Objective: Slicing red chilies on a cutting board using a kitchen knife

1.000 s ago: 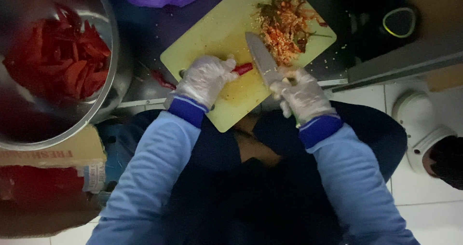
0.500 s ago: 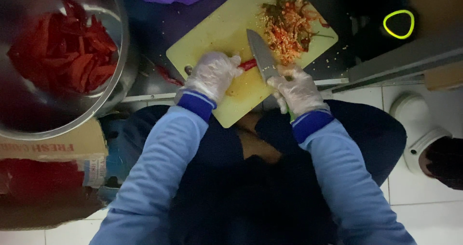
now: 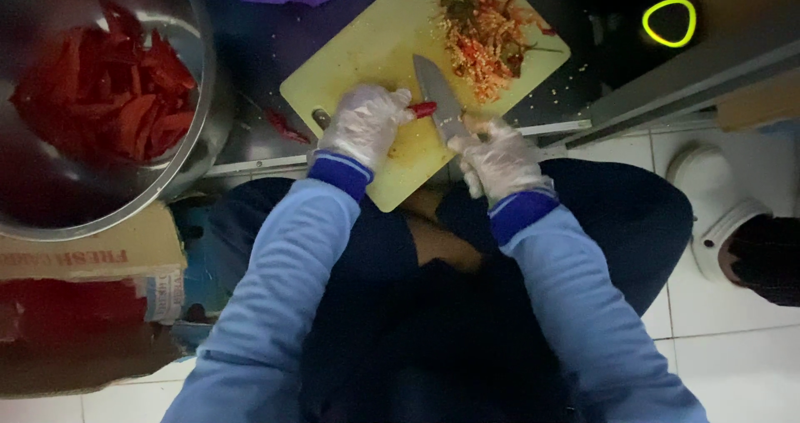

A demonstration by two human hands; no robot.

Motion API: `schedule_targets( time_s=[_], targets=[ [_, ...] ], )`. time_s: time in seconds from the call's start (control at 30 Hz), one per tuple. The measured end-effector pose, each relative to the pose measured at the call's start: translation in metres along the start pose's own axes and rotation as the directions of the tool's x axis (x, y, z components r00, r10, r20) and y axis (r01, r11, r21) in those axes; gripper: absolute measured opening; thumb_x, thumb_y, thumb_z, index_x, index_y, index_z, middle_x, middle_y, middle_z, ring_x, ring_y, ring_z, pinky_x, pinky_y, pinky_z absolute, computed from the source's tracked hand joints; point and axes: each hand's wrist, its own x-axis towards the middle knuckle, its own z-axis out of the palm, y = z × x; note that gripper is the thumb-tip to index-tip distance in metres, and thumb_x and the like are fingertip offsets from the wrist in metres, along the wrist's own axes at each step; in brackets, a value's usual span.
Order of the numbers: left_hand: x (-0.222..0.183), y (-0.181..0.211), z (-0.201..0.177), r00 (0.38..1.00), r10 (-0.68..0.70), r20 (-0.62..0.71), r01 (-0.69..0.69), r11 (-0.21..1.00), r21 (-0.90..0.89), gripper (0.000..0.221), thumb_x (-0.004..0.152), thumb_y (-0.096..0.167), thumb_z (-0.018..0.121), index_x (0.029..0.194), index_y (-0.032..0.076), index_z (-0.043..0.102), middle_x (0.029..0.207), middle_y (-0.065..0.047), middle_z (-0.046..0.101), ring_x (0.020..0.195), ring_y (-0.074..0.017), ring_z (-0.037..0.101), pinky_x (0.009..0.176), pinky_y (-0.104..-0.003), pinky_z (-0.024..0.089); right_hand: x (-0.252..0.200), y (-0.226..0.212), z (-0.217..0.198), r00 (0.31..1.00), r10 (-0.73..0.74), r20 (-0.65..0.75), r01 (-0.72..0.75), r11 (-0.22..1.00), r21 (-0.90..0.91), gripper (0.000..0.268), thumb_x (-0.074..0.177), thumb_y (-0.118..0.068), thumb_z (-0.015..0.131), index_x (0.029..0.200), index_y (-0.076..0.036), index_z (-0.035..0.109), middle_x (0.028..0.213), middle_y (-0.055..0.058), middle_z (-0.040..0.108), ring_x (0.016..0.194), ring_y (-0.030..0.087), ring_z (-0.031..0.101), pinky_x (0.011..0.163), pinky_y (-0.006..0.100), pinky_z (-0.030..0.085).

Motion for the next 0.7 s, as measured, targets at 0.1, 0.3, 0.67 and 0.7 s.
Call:
schedule_targets(
  time_s=[0.1, 0.3, 0.67, 0.7],
  targets=[
    [0.002, -0.008, 0.013, 0.999, -0.008, -0.038, 0.006, 0.998, -0.056, 0.035, 0.102, 0.051, 0.061, 0.116, 0.024, 0.077, 0.099, -0.016, 0.078, 0.103, -0.0391, 0.075, 0.083, -0.055, 0.062, 0.0, -0.004, 0.003, 0.994, 0.111, 0.006, -0.111, 0.991, 0.081, 0.021, 0.09, -0.023, 0.08, 0.099, -0.016, 0.063, 0.068, 0.012, 0.064, 0.054, 0.026, 0.067, 0.026, 0.043, 0.051],
    [-0.016, -0.009, -0.012, 0.994, 0.029, -0.108, -0.04, 0.995, -0.096, 0.028, 0.103, 0.044, 0.062, 0.112, 0.024, 0.08, 0.103, -0.01, 0.08, 0.103, -0.038, 0.074, 0.085, -0.053, 0.061, -0.002, -0.005, 0.023, 0.997, 0.06, 0.051, -0.063, 0.996, 0.067, 0.029, 0.096, -0.017, 0.073, 0.124, -0.016, 0.065, 0.074, 0.016, 0.064, 0.061, 0.024, 0.069, 0.042, 0.04, 0.063],
    [-0.049, 0.03, -0.076, 0.996, -0.024, 0.089, 0.02, 0.999, 0.048, 0.028, 0.103, 0.029, 0.06, 0.114, 0.017, 0.083, 0.107, -0.014, 0.082, 0.108, -0.0396, 0.075, 0.097, -0.059, 0.058, -0.008, 0.016, -0.003, 0.999, -0.012, -0.049, 0.003, 0.984, -0.177, 0.037, 0.092, -0.015, 0.07, 0.126, -0.022, 0.062, 0.085, 0.007, 0.066, 0.057, 0.022, 0.07, 0.047, 0.036, 0.065],
    [-0.041, 0.028, -0.062, 0.995, -0.024, 0.095, 0.02, 0.999, 0.044, 0.028, 0.103, 0.029, 0.06, 0.114, 0.017, 0.083, 0.107, -0.014, 0.082, 0.108, -0.0396, 0.075, 0.097, -0.059, 0.058, -0.011, 0.008, -0.002, 0.999, -0.005, -0.05, -0.004, 0.984, -0.178, 0.037, 0.092, -0.015, 0.07, 0.126, -0.022, 0.062, 0.085, 0.007, 0.066, 0.057, 0.022, 0.07, 0.047, 0.036, 0.065]
  ],
)
